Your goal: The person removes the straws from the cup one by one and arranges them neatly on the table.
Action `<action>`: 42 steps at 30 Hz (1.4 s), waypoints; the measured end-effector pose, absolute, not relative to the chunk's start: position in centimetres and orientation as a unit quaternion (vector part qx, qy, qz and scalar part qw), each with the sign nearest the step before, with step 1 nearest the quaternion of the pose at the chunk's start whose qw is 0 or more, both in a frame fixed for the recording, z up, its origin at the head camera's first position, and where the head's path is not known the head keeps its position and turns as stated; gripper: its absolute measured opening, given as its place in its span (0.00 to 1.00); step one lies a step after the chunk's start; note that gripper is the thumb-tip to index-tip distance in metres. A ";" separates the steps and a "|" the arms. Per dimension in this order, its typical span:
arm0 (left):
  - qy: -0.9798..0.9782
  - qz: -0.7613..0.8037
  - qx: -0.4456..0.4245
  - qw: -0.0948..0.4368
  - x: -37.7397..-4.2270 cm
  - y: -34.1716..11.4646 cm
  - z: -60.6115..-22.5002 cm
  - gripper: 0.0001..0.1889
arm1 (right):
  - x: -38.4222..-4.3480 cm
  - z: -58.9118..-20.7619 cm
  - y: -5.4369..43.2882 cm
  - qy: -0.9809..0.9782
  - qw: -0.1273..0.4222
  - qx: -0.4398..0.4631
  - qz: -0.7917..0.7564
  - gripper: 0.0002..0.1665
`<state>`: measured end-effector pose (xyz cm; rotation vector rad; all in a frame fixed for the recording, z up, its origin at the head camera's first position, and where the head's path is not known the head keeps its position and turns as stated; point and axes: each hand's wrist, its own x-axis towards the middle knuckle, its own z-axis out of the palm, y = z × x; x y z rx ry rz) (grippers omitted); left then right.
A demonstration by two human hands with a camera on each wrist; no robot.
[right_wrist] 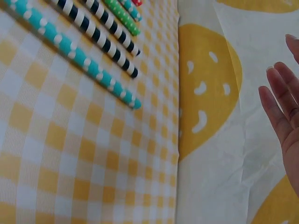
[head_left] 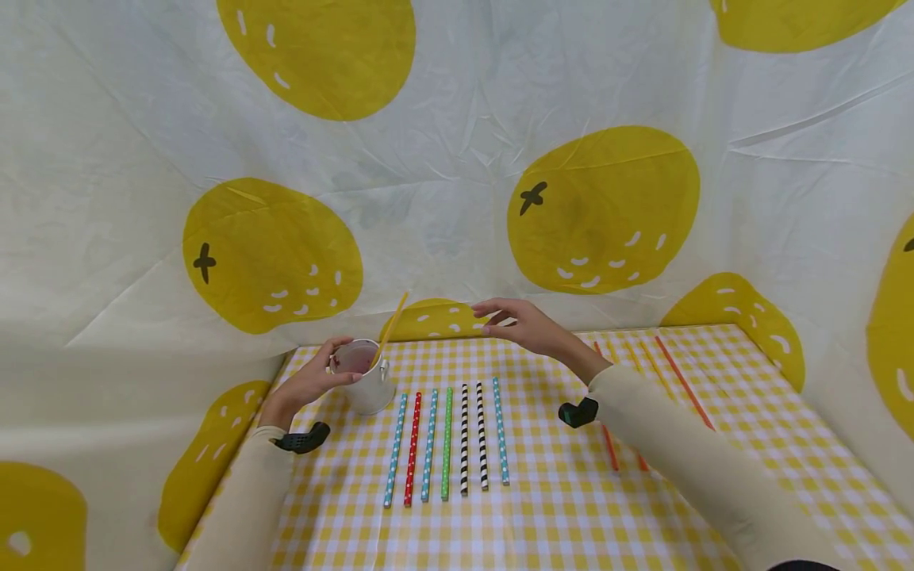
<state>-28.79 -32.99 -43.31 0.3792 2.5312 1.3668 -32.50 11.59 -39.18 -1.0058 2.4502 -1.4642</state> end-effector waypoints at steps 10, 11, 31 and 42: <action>0.866 0.468 0.125 0.125 -28.6 -32.9 -43.2 0.44 | -33.0 -38.9 7.3 0.792 0.072 -0.358 -0.490 0.29; 0.866 0.467 0.125 0.125 -28.6 -32.9 -43.2 0.44 | -33.0 -39.0 6.9 0.789 0.075 -0.362 -0.491 0.29; 0.871 0.458 0.124 0.123 -28.5 -33.0 -43.1 0.44 | -32.9 -39.0 0.5 0.764 0.094 -0.401 -0.496 0.35; 0.873 0.454 0.121 0.128 -28.5 -32.9 -42.9 0.44 | -32.6 -38.9 -0.7 0.774 0.109 -0.412 -0.467 0.37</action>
